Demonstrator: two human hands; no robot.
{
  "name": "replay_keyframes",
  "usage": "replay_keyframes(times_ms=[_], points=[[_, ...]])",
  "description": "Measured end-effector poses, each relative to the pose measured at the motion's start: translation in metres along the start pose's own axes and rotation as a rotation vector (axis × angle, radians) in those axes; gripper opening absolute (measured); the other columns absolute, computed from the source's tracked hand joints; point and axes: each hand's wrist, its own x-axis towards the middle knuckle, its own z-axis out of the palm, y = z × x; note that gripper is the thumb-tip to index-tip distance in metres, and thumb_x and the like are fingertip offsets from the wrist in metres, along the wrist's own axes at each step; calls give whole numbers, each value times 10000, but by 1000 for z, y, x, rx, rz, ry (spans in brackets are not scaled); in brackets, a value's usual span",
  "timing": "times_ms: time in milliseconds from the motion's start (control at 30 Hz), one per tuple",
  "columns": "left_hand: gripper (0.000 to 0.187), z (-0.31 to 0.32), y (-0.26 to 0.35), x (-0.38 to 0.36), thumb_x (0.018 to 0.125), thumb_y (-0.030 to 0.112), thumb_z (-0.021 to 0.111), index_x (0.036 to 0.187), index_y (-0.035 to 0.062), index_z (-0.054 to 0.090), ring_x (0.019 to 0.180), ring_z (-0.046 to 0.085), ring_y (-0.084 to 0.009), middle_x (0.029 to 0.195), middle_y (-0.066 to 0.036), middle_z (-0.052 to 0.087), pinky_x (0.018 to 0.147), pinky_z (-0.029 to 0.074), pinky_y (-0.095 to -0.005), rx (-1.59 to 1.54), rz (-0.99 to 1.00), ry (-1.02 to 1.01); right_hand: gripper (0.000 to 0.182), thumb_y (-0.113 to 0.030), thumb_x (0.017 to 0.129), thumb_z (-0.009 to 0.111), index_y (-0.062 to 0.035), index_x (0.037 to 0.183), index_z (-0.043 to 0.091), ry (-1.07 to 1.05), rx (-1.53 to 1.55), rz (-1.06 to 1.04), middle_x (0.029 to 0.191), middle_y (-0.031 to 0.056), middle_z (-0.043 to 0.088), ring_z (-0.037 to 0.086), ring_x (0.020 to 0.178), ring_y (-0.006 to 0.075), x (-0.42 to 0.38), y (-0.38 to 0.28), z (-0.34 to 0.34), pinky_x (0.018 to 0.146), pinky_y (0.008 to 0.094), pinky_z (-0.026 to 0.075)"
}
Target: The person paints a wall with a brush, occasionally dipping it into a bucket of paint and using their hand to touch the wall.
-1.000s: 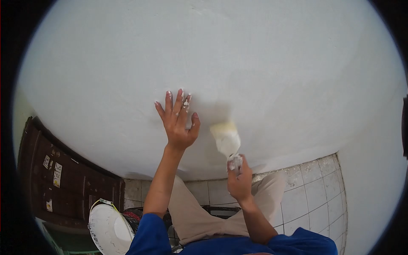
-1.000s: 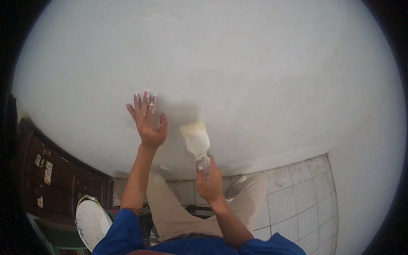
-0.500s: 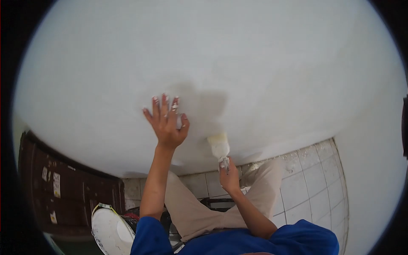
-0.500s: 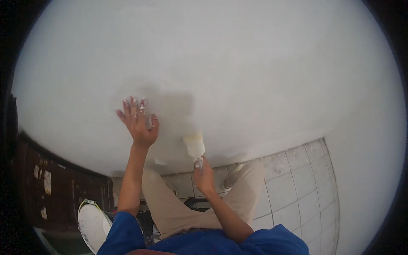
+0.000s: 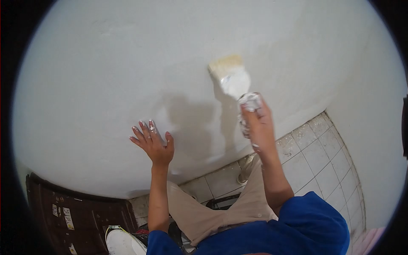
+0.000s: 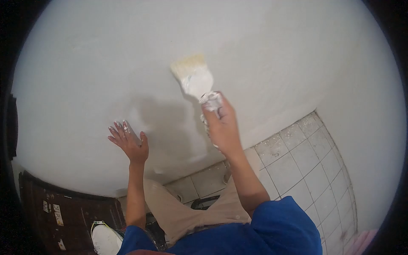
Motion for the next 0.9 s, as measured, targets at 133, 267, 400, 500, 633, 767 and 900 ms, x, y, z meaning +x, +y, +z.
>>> replay_keyframes(times_ms=[133, 267, 400, 500, 633, 767, 900], points=[[640, -2, 0, 1, 830, 231, 551, 1382, -48, 388, 1435, 39, -439, 1537, -216, 200, 1099, -29, -623, -1, -4, -11, 74, -154, 958, 539, -83, 973, 555, 43, -91, 85, 687, -70, 468, 396, 563, -1, -21, 71, -12, 460, 176, 287], [661, -3, 1, -1, 827, 228, 553, 1398, -43, 362, 1437, 19, -435, 1544, -210, 180, 1097, -35, -625, -3, 9, -19, 79, -152, 955, 538, -77, 970, 557, 15, -7, 186, 696, -69, 470, 403, 563, 6, -48, 87, -27, 467, 190, 308], [677, -1, 4, 0, 817, 222, 558, 1408, -34, 346, 1438, 7, -434, 1547, -205, 173, 1097, -38, -625, -21, -12, -10, 87, -151, 956, 536, -66, 969, 550, 18, 9, -101, 715, -63, 472, 403, 594, 2, -28, 15, -5, 497, 193, 319], [674, -1, 6, 1, 811, 213, 561, 1405, -30, 354, 1437, 12, -437, 1547, -204, 173, 1096, -37, -626, -34, -32, -1, 101, -147, 959, 521, -49, 976, 537, 10, 34, -182, 723, -46, 475, 412, 633, 18, -1, -13, 16, 534, 202, 336], [733, -5, 4, 0, 825, 227, 591, 1442, -12, 276, 1421, 22, -474, 1537, -245, 153, 1084, -29, -648, -10, -21, -60, 132, -149, 967, 488, -22, 971, 526, 80, -131, -170, 731, -22, 472, 421, 663, 53, 5, 46, 24, 584, 232, 368], [722, -8, 3, 1, 822, 229, 603, 1435, -4, 301, 1422, 40, -468, 1535, -235, 176, 1083, -20, -650, -1, -17, -67, 172, -186, 971, 485, -21, 976, 535, 53, -298, -31, 725, -9, 484, 431, 640, 59, -52, 135, 1, 569, 243, 381], [656, -8, 4, 0, 806, 213, 600, 1391, -9, 401, 1434, 61, -435, 1539, -205, 208, 1096, -32, -624, -58, -36, -37, 140, -163, 963, 503, -31, 978, 545, 37, -205, 121, 721, -38, 483, 415, 612, 37, -77, 144, -14, 531, 221, 349]])
